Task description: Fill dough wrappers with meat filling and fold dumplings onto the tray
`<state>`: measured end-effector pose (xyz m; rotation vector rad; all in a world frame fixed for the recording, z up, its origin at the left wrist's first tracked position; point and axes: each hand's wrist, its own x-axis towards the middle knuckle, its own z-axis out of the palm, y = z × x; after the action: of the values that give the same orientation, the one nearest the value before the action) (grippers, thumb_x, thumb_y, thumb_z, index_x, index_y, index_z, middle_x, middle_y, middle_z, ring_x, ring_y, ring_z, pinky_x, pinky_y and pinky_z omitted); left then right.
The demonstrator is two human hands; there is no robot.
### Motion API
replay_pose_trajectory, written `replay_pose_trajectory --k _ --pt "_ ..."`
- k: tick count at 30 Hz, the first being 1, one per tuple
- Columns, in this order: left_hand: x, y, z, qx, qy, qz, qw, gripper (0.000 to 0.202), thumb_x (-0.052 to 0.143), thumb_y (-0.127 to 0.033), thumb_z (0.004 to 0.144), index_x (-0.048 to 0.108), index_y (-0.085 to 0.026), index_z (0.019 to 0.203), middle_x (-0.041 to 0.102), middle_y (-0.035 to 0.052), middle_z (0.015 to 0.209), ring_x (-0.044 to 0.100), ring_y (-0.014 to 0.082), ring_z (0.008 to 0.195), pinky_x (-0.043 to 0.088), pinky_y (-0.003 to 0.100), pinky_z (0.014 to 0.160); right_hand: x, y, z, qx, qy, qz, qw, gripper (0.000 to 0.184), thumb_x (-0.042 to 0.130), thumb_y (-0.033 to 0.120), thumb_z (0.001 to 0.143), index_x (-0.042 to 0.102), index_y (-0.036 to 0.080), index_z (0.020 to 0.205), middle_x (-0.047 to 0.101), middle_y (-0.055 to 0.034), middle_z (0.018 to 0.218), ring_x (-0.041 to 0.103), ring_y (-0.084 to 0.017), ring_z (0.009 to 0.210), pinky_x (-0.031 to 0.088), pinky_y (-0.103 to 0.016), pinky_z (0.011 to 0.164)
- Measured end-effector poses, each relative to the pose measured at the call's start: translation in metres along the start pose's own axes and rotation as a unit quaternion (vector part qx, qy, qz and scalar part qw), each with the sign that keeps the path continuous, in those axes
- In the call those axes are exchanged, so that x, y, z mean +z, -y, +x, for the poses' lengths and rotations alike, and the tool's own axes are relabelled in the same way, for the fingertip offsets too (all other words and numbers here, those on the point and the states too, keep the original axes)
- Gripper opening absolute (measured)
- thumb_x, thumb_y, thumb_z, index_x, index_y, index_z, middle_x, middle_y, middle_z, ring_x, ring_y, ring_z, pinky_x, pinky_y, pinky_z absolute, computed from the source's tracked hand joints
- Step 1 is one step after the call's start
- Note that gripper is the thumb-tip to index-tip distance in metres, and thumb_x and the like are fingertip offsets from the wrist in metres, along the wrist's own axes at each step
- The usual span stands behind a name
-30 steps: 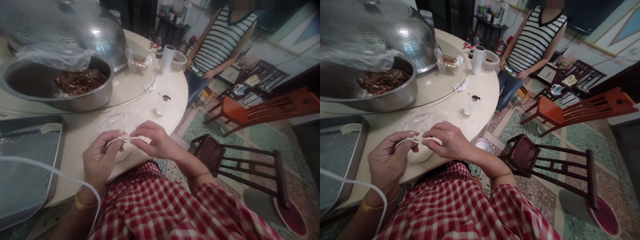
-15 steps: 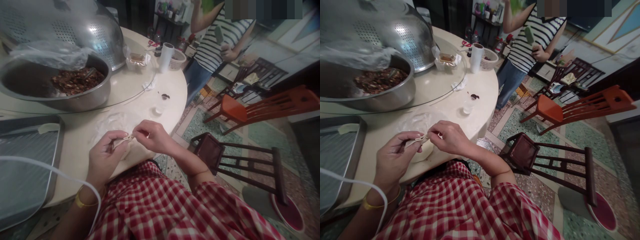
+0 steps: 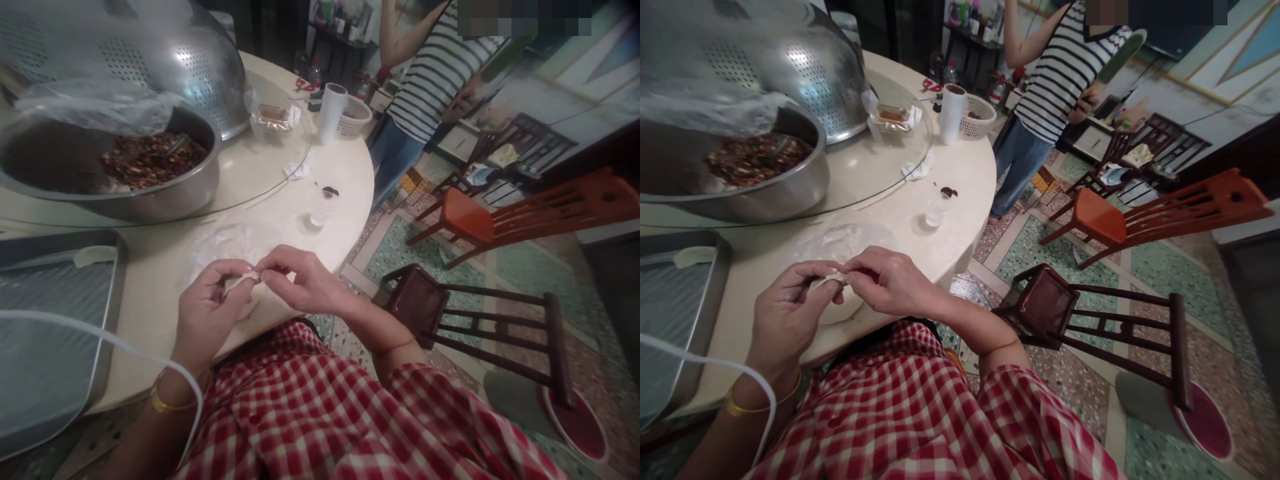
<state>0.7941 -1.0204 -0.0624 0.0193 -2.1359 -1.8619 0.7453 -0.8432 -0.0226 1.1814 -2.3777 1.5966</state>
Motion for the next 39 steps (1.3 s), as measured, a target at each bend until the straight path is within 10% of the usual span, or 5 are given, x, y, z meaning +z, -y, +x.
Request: replay_pose_trajectory --k 39 --pt "0.015 -0.017 -0.001 -0.020 0.001 -0.039 0.999 0.012 0.071 -0.032 0.079 0.065 -0.022 0.082 0.071 0.0012 0.084 0.060 0.0113 0.062 0.054 0.023 0.056 0.028 -0.013 -0.016 -0.098 -0.172 -0.053 0.979 0.010 0.054 0.021 0.096 0.060 0.018 0.088 0.070 -0.0042 0.084 0.064 -0.012 0.077 0.054 -0.027 0.071"
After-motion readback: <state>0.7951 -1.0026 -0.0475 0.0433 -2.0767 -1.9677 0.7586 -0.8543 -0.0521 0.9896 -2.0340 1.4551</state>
